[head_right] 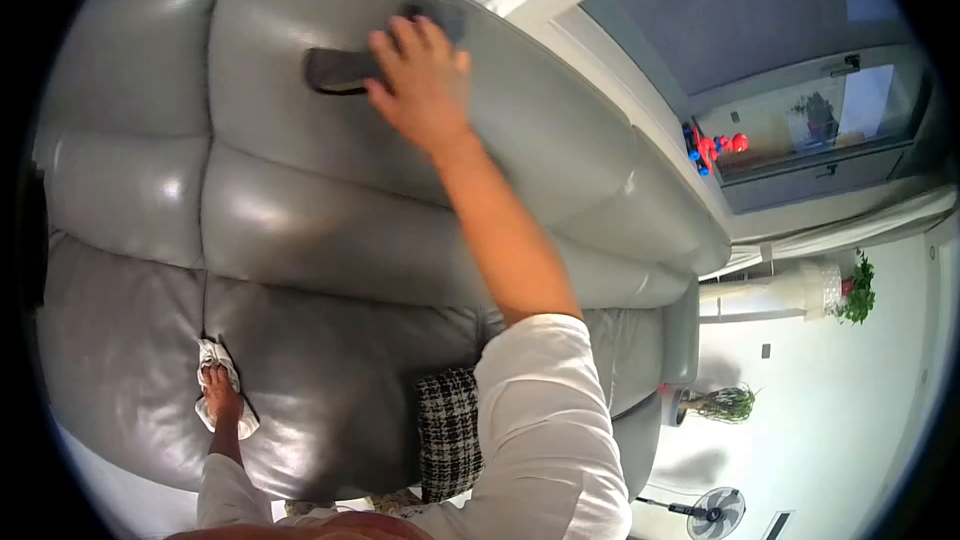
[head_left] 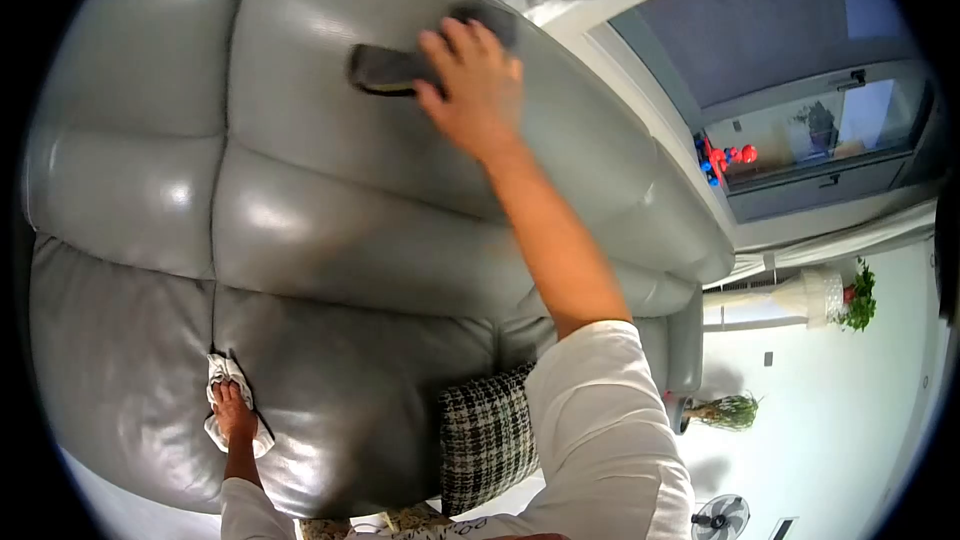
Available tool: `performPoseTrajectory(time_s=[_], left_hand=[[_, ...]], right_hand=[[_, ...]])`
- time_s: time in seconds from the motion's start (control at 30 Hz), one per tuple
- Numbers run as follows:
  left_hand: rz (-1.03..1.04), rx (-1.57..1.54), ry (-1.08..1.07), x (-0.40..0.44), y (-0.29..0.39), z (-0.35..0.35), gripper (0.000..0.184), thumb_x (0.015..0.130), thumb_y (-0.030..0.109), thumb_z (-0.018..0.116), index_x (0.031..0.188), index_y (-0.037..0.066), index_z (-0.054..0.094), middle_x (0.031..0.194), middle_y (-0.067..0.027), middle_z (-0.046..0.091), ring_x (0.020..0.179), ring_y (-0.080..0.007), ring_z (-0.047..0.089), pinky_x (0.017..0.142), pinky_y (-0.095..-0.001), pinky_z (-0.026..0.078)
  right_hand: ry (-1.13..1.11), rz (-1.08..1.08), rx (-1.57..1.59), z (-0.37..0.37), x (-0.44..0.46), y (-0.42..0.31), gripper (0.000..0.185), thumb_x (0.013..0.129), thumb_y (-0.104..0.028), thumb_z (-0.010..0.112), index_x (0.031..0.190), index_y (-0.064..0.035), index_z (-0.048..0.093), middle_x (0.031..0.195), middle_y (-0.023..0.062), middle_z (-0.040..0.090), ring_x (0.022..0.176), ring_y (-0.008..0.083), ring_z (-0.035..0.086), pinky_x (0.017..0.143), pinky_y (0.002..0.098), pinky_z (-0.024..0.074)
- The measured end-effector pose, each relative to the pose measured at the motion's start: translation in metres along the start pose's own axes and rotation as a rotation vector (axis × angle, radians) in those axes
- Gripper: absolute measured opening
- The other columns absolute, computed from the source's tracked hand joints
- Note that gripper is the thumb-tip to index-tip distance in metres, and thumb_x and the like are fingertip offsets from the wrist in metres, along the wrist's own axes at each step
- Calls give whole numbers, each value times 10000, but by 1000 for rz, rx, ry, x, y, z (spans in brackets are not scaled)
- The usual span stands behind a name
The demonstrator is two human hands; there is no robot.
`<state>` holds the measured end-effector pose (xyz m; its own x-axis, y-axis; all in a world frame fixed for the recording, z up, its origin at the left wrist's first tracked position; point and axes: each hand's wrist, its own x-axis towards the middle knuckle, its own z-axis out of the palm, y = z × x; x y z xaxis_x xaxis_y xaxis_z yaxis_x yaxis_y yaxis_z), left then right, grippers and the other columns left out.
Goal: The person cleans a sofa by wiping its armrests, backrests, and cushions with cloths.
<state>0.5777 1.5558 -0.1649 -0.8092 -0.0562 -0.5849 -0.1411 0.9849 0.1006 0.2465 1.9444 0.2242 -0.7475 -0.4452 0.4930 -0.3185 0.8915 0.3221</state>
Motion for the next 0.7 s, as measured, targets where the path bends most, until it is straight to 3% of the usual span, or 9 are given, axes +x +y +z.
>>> performPoseTrajectory(time_s=[0.13, 0.2, 0.33, 0.37, 0.43, 0.5, 0.57, 0.63, 0.7], left_hand=[[3, 37, 4, -1, 5, -4, 677, 715, 110, 672, 1322, 91, 374, 1407, -68, 324, 1355, -270, 237, 1039, -406, 340], [57, -5, 77, -28, 35, -51, 608, 691, 57, 648, 1248, 66, 405, 1365, -92, 355, 1338, -301, 255, 1039, -439, 332], [75, 36, 116, -24, 31, -36, 667, 635, 53, 699, 1229, 70, 395, 1353, -104, 366, 1340, -317, 250, 1039, -460, 325], [13, 37, 66, -14, 22, -22, 644, 676, 72, 676, 1257, 79, 398, 1375, -83, 348, 1349, -291, 245, 1036, -433, 337], [-48, 41, -29, -2, 12, -10, 618, 723, 98, 641, 1292, 86, 400, 1403, -62, 326, 1364, -273, 223, 1043, -415, 332], [-40, 5, -30, 0, 6, -4, 625, 713, 86, 644, 1290, 88, 402, 1403, -57, 327, 1368, -274, 213, 1053, -426, 314], [-34, 12, -33, 4, 2, 2, 633, 709, 100, 654, 1291, 88, 403, 1404, -55, 327, 1371, -271, 211, 1053, -426, 312], [8, 29, 5, 7, -6, 14, 647, 711, 156, 676, 1296, 98, 405, 1400, -46, 334, 1369, -271, 215, 1039, -433, 324], [-8, 7, -56, 0, 2, -10, 648, 711, 167, 683, 1294, 105, 407, 1401, -45, 333, 1364, -273, 225, 1033, -444, 327]], right_hand=[[83, 285, -108, -2, -89, 113, 510, 796, -353, 610, 1247, -123, 547, 1336, 58, 481, 1254, 276, 407, 967, 443, 355], [165, 406, -175, -2, -126, 168, 488, 859, -377, 535, 1182, -13, 572, 1278, 108, 527, 1195, 309, 467, 977, 437, 369], [62, 745, -465, -2, -193, 266, 438, 913, -353, 473, 1111, 17, 600, 1141, 168, 602, 1076, 344, 547, 945, 451, 400], [-26, 489, -651, 1, -223, 297, 414, 934, -344, 431, 1055, 6, 616, 1092, 185, 612, 1006, 354, 575, 901, 450, 429], [-21, 1174, -318, -26, -205, 259, 458, 937, -386, 389, 1012, 1, 624, 1039, 196, 624, 940, 358, 600, 820, 435, 464], [483, 1575, 233, 0, -244, 279, 546, 899, -451, 407, 1045, 31, 618, 1089, 231, 611, 965, 389, 591, 817, 456, 458], [739, 1476, 334, 19, -255, 251, 556, 910, -422, 389, 1066, 70, 595, 1021, 256, 623, 923, 405, 596, 815, 455, 461], [485, 1509, 0, 14, -224, 175, 578, 931, -418, 405, 1112, 113, 543, 1036, 265, 608, 894, 410, 594, 816, 454, 467], [534, 1245, -73, 52, -208, 113, 495, 926, -343, 442, 1091, 117, 519, 1179, 321, 506, 1018, 427, 532, 853, 508, 425]])
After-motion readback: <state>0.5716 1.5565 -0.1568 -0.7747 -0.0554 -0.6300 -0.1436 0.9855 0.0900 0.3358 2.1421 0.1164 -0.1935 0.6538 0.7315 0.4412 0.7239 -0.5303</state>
